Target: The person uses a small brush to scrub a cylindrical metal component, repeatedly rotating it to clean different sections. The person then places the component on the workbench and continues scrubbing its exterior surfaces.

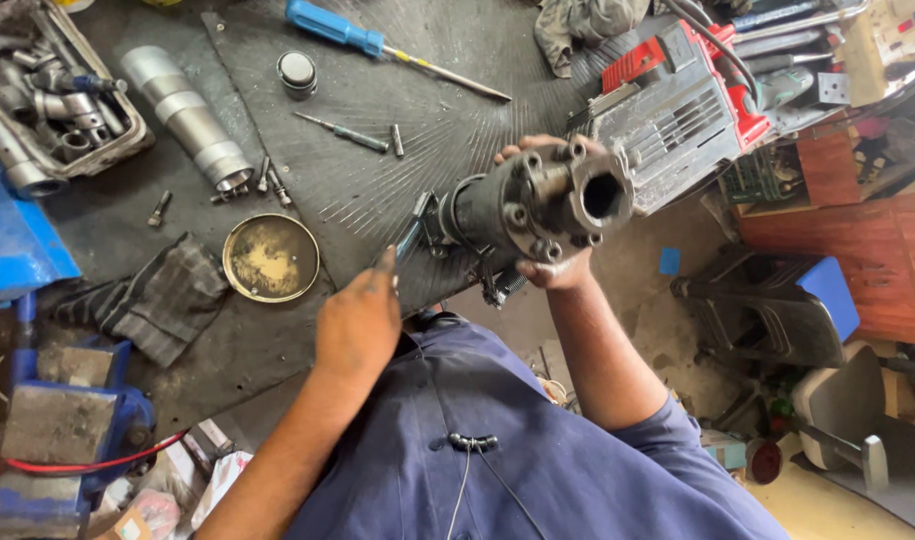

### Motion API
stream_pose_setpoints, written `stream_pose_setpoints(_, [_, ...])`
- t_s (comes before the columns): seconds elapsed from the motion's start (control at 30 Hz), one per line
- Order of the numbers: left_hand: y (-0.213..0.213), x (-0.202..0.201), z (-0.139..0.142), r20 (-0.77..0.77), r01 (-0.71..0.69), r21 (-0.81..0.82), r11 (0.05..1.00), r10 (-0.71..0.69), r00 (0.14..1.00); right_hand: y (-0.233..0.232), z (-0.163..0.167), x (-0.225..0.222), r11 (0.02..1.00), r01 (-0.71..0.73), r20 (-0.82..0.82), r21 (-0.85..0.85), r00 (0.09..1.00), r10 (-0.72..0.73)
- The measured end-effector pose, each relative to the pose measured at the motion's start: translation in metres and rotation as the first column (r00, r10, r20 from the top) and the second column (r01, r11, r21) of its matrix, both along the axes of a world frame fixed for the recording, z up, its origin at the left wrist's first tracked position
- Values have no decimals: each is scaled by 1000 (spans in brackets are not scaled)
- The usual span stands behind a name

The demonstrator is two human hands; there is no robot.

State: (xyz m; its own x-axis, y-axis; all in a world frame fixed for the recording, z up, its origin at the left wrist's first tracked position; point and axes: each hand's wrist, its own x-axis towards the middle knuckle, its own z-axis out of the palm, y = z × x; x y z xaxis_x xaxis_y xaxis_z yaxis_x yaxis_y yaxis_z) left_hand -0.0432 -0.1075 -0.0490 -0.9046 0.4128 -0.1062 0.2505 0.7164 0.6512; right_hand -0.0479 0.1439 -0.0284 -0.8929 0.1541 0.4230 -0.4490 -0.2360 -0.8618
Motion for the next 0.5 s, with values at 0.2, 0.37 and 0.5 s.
stream_pose_setpoints(0.2, [-27, -6, -21, 462, -147, 270, 952, 6, 887, 6, -26, 26, 989, 42, 31, 143, 998, -47])
stream_pose_setpoints(0.37, [-27, -4, -24, 170, -35, 344, 938, -26, 985, -22, -31, 61, 882, 189, 238, 431, 920, -313])
stream_pose_setpoints(0.5, [-23, -19, -24, 120, 31, 129, 991, -47, 992, -32, -17, 116, 881, 186, 440, 435, 810, -388])
